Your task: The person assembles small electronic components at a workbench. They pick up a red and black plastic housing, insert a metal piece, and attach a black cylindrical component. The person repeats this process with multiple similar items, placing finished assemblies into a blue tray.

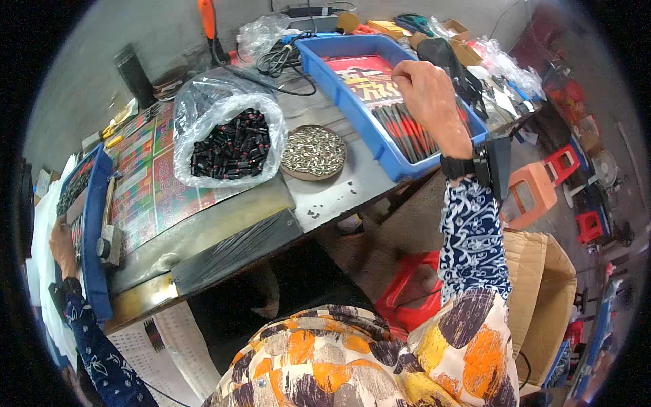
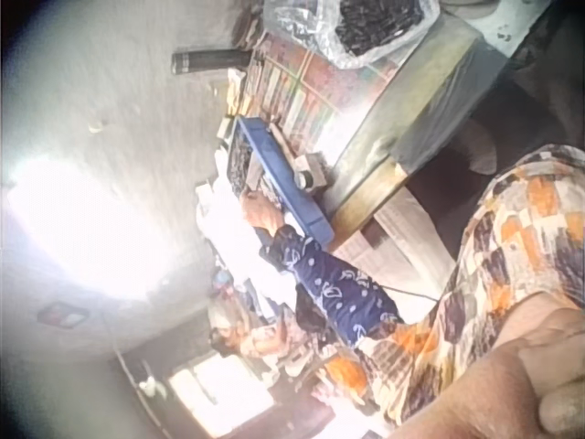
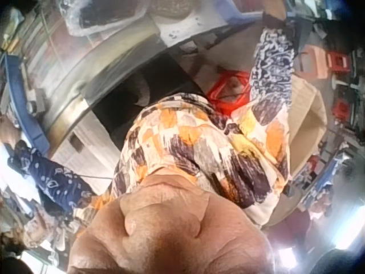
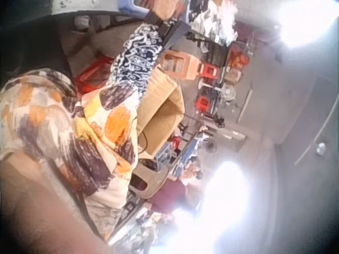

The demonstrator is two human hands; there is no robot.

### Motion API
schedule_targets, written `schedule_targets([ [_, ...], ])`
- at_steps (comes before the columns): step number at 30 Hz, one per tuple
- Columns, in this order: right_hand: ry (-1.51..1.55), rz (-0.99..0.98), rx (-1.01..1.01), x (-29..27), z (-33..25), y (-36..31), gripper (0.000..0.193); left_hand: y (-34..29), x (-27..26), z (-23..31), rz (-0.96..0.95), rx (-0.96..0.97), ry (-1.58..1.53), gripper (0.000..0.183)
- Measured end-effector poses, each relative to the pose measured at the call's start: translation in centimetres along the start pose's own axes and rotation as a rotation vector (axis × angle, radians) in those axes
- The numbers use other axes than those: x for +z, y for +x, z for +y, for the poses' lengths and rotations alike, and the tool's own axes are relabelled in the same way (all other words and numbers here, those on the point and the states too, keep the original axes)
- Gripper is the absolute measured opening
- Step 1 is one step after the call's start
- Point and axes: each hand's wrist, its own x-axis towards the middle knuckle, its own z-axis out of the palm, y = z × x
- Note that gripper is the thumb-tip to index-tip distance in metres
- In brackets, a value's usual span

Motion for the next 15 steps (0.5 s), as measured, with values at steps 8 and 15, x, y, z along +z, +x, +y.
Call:
schedule_targets([
  [8, -0.084, -0.247, 0.042, 1.0, 2.9, -1.9, 0.022, -2.2, -5.7, 5.9, 0.098, -0.010, -0.249, 0.026],
  [15, -0.033, -0.169, 0.063, 1.3, 2.4, -3.0, 0.023, -7.4, -10.9, 15.5, 0.160, 0.083, -0.425, 0.024],
])
